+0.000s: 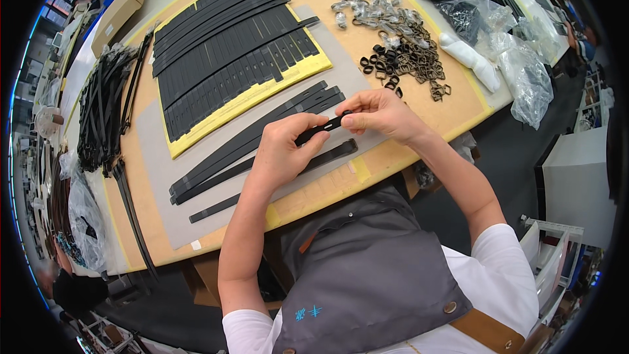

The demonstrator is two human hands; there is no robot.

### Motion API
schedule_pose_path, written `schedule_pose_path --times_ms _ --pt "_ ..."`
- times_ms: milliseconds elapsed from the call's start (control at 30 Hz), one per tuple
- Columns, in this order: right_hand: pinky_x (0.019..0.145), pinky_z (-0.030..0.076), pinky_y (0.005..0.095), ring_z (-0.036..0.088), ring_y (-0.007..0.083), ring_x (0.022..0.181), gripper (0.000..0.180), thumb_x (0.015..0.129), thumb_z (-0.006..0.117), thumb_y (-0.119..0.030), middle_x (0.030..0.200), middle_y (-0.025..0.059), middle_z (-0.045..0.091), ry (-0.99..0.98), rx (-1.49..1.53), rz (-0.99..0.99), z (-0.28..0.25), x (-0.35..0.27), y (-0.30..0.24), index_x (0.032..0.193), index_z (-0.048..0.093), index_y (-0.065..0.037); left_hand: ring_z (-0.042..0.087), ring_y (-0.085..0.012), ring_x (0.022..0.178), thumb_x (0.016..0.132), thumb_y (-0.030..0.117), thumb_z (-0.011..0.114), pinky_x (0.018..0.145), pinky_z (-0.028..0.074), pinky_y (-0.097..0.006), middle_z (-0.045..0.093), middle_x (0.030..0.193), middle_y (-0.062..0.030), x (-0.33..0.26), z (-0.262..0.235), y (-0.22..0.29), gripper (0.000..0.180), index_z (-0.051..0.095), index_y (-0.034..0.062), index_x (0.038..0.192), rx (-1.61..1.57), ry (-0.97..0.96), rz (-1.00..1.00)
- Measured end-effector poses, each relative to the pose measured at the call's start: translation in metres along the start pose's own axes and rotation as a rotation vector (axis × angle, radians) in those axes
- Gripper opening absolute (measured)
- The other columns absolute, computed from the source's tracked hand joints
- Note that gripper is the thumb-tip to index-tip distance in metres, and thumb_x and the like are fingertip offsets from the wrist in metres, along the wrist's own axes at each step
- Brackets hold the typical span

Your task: The person assembles small black bags by attaching metal clasps to the ends of black fabric strips. They retrieve a bag of white cotton rolls from a box, place them on the table, and then proceed to attach the clasps to the fabric strips one by one.

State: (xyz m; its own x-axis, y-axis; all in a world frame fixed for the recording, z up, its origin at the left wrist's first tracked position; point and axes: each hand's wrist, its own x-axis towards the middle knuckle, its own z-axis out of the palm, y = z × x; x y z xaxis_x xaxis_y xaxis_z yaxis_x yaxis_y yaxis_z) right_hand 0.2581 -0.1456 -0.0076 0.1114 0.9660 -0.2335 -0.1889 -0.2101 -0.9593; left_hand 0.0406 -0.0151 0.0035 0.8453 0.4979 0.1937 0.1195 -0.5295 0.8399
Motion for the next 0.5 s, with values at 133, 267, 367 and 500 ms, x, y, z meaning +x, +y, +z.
schedule_pose_path --times_ms 133,267,367,500 --pt "0.073 0.054 0.0244 0.064 0.0074 0.08 0.032 0.093 0.083 -0.018 0.091 0.0027 0.073 -0.025 -0.007 0.006 0.018 0.002 0.003 0.118 0.074 -0.001 0.067 -0.0106 0.079 0.089 0.007 0.083 0.077 0.056 -0.028 0.073 0.086 -0.0075 -0.003 0.006 0.0 0.032 0.071 0.0018 0.118 -0.028 -0.044 -0.01" --pt "0.078 0.052 0.0238 0.064 0.0058 0.088 0.037 0.093 0.084 -0.023 0.107 0.0002 0.073 0.042 -0.16 -0.12 0.029 -0.005 0.001 0.122 0.073 -0.004 0.06 -0.0117 0.075 0.089 0.005 0.083 0.076 0.054 -0.028 0.066 0.08 -0.0061 -0.006 0.011 0.0 0.034 0.068 0.0014 0.119 -0.033 -0.027 0.038" --pt "0.083 0.053 0.0243 0.065 0.0071 0.09 0.03 0.099 0.075 -0.021 0.106 0.0004 0.075 0.178 -0.282 -0.118 0.013 -0.017 -0.016 0.122 0.073 -0.003 0.055 -0.0123 0.072 0.088 0.007 0.084 0.072 0.051 -0.027 0.064 0.079 -0.0055 -0.005 0.01 0.001 0.034 0.069 0.0015 0.118 -0.001 -0.012 0.027" --pt "0.08 0.054 0.0265 0.066 0.0087 0.086 0.021 0.1 0.071 -0.016 0.098 0.0041 0.076 0.482 -0.551 -0.241 -0.061 -0.035 -0.027 0.115 0.075 -0.001 0.052 -0.0132 0.069 0.087 0.013 0.086 0.068 0.049 -0.027 0.061 0.077 -0.0053 -0.002 0.009 0.007 0.034 0.071 0.0013 0.115 0.031 0.022 0.023"
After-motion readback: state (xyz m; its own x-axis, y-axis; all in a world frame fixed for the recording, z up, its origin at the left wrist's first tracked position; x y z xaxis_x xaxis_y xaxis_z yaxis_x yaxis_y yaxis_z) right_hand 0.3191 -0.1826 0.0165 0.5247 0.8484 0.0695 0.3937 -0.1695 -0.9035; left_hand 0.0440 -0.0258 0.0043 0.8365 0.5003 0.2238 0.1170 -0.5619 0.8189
